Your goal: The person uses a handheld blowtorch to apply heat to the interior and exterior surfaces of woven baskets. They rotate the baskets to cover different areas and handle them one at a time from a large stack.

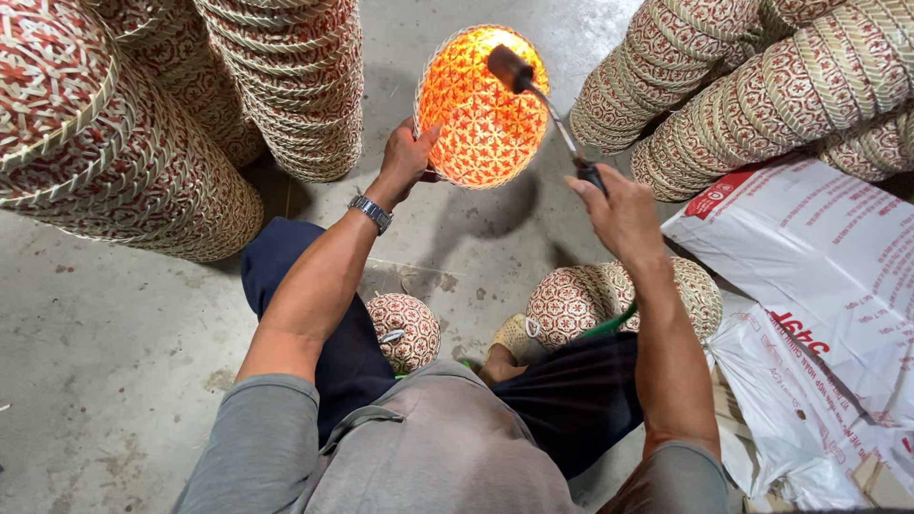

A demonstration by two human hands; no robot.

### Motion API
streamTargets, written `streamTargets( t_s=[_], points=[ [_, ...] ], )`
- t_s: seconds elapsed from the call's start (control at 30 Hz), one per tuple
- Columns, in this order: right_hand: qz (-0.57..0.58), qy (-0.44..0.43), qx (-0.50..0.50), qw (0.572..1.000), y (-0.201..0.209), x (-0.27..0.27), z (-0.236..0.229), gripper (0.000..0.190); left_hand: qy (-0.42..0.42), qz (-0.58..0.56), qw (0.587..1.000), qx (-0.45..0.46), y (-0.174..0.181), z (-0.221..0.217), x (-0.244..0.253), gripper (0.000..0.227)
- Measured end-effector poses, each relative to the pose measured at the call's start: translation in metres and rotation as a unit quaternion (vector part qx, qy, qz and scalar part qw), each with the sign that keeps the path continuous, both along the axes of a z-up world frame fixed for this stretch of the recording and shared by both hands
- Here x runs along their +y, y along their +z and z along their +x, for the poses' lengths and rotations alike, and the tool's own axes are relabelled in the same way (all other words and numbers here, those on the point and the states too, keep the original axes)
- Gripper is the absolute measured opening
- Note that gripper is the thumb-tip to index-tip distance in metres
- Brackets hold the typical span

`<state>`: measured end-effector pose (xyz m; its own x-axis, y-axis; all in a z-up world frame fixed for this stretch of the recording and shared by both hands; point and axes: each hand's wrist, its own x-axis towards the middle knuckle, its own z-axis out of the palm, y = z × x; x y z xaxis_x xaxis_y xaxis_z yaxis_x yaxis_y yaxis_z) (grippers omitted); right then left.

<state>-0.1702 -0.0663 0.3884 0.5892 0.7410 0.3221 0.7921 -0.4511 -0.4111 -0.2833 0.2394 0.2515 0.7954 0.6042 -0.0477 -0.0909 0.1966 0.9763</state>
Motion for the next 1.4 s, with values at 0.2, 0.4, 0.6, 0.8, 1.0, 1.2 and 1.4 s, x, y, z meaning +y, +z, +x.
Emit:
streamTargets(
  t_s=[0.2, 0.4, 0.6, 0.8, 1.0, 1.2, 1.4],
  points=[
    [-0.072, -0.062, -0.048, 0.994, -0.018, 0.010, -0.006, 0.036, 0.046, -0.017, 0.999, 0.018, -0.009, 0.001, 0.004, 0.042],
    [-0.094, -0.091, 0.029, 0.991, -0.027, 0.026, -0.022, 0.036, 0.060, -0.081, 0.995, -0.002, -0.012, 0.000, 0.005, 0.044],
    [0.052, 0.097, -0.082, 0.990, -0.039, 0.040, -0.028, 0.032, 0.039, -0.122, 0.991, -0.049, -0.007, -0.006, -0.003, 0.050],
    [0.128, -0.107, 0.129, 0.977, -0.049, 0.032, -0.015, 0.029, -0.018, -0.211, 0.974, -0.079, 0.004, -0.015, -0.006, 0.053],
    [0.306, -0.122, 0.271, 0.905, -0.055, 0.048, -0.005, 0.040, -0.103, -0.236, 0.961, -0.101, 0.019, -0.032, -0.042, 0.057],
    [0.315, -0.121, 0.279, 0.899, -0.053, 0.049, -0.001, 0.027, -0.122, -0.188, 0.975, 0.005, -0.005, -0.036, -0.057, 0.072],
    [0.240, -0.149, 0.173, 0.943, -0.071, 0.030, 0.033, 0.014, -0.089, 0.020, 0.987, 0.130, -0.003, -0.040, -0.035, 0.104]
  ],
)
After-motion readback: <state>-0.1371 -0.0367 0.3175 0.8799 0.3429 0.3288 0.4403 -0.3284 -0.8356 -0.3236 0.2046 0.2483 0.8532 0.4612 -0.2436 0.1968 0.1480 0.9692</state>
